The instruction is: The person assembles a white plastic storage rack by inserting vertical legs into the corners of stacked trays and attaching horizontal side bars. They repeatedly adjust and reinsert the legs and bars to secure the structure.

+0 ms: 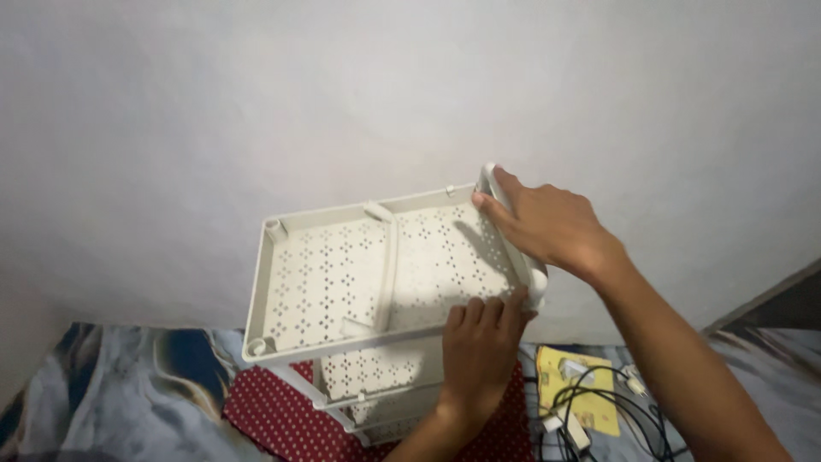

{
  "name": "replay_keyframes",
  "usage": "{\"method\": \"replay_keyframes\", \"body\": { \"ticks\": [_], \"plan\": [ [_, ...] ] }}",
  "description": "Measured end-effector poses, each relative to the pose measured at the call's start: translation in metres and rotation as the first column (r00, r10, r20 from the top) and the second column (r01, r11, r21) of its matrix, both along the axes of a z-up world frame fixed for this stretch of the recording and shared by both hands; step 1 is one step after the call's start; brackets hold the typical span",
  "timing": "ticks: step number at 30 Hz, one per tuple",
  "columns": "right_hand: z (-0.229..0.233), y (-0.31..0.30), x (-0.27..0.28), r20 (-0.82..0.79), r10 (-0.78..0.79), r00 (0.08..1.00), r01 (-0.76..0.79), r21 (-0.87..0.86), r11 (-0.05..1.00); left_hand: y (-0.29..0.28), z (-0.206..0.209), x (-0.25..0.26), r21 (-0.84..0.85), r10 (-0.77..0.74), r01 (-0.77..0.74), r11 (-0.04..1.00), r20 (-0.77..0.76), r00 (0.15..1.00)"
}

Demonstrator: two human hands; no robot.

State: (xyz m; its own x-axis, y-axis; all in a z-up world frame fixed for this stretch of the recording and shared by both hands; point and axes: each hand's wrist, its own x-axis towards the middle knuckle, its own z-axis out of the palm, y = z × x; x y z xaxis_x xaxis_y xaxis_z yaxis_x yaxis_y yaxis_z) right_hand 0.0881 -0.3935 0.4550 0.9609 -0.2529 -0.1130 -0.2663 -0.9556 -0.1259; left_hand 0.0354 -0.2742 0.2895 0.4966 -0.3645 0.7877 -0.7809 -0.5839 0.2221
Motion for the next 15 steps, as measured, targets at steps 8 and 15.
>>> {"method": "replay_keyframes", "body": {
  "ticks": [8,15],
  "plan": [
    [-0.025,-0.008,0.065,0.17,0.103,0.98,-0.088,-0.094,0.992,-0.006,-0.012,0.005,-0.018,0.021,-0.02,1.0,0.053,0.998],
    [-0.03,-0.023,0.092,-0.001,0.027,1.0,-0.027,-0.035,0.999,-0.012,-0.023,0.006,-0.072,0.075,-0.069,0.995,0.09,0.993]
  ]
}}
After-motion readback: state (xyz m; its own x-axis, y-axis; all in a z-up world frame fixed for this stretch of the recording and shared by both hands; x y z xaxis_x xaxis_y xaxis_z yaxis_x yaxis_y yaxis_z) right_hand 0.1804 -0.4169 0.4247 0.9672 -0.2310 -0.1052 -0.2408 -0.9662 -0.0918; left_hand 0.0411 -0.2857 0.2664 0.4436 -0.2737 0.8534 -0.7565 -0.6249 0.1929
